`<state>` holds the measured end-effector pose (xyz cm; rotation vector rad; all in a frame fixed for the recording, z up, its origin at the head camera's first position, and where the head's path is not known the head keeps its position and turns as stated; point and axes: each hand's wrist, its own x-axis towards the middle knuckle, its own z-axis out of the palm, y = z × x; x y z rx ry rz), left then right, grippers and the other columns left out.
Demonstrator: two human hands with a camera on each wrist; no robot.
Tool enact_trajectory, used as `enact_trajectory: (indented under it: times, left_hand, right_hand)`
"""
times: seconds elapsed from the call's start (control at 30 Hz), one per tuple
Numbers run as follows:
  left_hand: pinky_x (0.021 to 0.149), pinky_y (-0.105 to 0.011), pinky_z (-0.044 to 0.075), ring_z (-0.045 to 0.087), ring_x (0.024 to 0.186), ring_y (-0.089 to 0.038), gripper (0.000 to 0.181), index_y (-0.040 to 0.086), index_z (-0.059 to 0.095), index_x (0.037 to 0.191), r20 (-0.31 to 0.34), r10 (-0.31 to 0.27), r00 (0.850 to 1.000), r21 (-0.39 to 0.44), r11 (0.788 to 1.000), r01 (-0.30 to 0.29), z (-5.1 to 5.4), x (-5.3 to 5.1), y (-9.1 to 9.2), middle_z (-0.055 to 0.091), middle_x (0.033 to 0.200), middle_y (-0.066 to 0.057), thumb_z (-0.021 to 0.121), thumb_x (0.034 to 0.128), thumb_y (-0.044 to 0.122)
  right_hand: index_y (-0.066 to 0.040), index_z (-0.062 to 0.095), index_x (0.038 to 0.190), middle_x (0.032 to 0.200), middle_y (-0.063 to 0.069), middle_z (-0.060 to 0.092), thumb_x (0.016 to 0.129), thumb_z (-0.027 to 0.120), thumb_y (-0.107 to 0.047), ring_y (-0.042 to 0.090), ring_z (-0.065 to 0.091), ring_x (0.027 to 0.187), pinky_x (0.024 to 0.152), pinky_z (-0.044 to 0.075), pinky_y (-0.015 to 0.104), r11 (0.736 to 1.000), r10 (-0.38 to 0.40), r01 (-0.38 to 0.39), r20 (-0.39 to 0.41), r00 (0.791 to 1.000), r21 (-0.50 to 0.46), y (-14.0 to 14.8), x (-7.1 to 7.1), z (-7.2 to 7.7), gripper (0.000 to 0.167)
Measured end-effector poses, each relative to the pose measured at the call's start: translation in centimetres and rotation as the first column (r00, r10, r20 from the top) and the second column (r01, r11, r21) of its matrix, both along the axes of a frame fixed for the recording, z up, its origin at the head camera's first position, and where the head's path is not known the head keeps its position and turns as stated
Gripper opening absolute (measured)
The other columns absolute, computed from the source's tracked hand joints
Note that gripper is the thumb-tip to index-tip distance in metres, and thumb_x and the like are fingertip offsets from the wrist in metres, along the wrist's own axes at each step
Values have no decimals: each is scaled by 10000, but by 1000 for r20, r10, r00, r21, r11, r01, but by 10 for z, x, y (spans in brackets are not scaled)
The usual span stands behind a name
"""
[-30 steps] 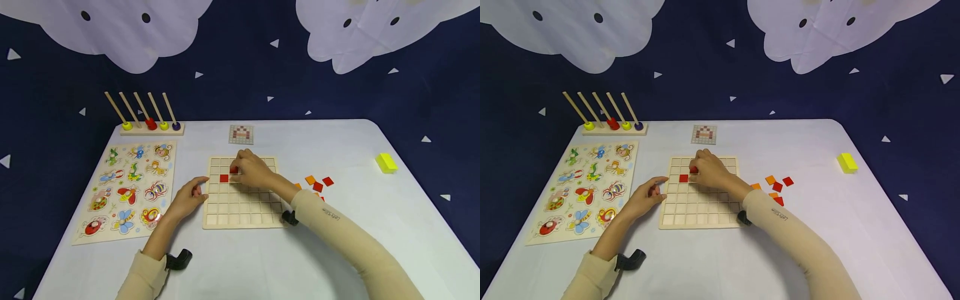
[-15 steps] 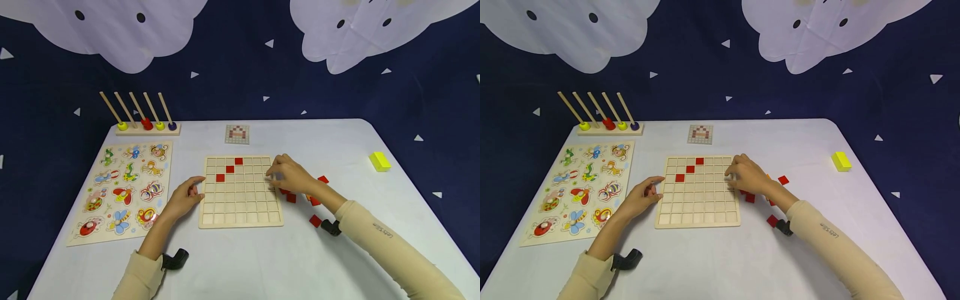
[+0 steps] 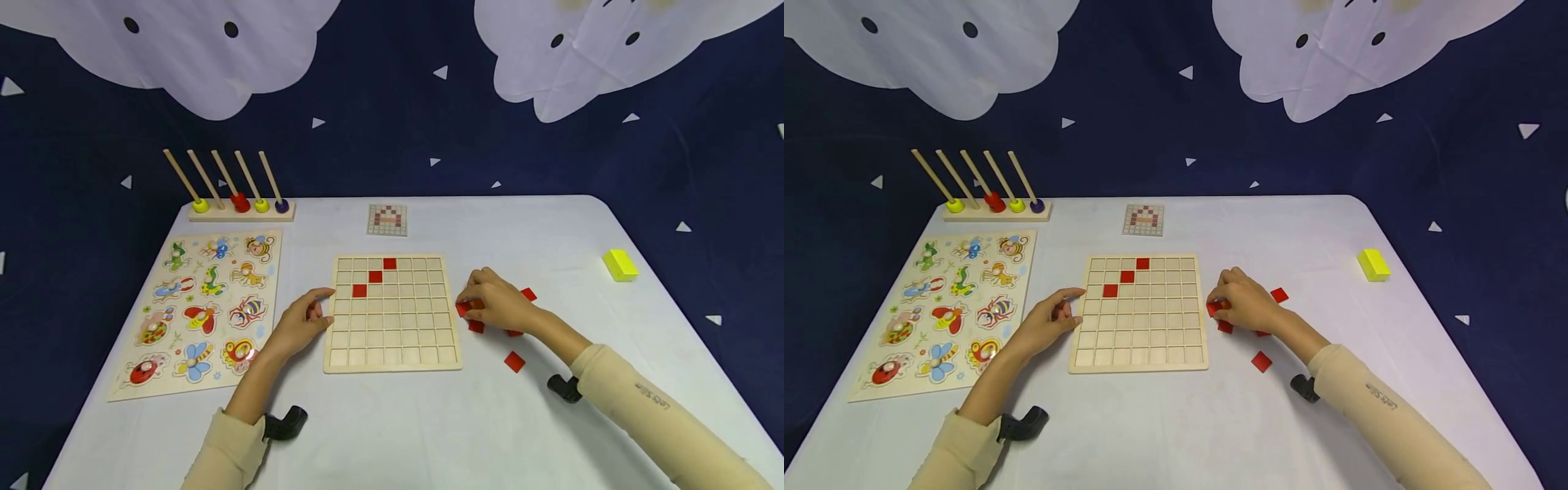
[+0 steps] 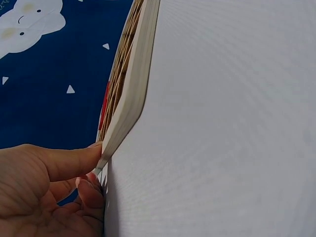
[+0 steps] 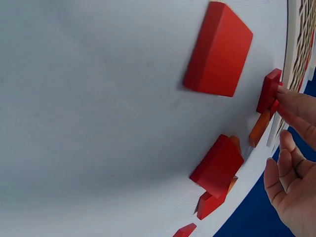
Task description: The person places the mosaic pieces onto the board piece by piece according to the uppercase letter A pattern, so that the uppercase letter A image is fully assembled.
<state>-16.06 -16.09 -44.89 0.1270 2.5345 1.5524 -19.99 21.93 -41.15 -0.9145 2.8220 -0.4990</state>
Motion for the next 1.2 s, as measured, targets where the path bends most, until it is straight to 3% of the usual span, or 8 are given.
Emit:
enact_trajectory:
  times: [0.4,0.6,0.8,1.2]
  left_hand:
    - [632,-227,345,400,739,-142,485,-6,540,1363,-16,-12,1000,6,1000,12,2,2,-1,446,847,-48,659,893,-31]
    - [634,-230,345,401,736,-144,485,2,544,1363,-7,-6,1000,2,1000,6,2,2,-1,444,846,-48,660,892,-31]
    - [633,-230,345,402,739,-145,483,3,545,1361,-8,-2,1000,4,1000,2,1,1,-2,443,844,-43,656,893,-35]
    - [637,-221,346,400,740,-150,498,6,542,1369,5,7,1000,19,1000,-7,1,0,1,443,848,-48,654,887,-49]
  right_hand:
    - [-61,760,914,916,1,556,769,838,-171,181,475,941,781,467,346,999,37,-39,-92,995,-16,1,-4,-8,198]
    - [-60,759,904,905,-6,552,754,837,-177,157,459,907,752,462,329,999,20,-25,-110,994,-39,-6,-8,-3,205]
    - [-56,759,925,934,1,557,770,824,-200,172,471,948,787,470,350,996,55,-62,-120,991,-57,-28,-13,5,221]
    - [-80,764,890,890,-8,525,781,824,-229,146,415,852,730,405,287,983,168,-176,-119,978,-58,-92,-19,8,194]
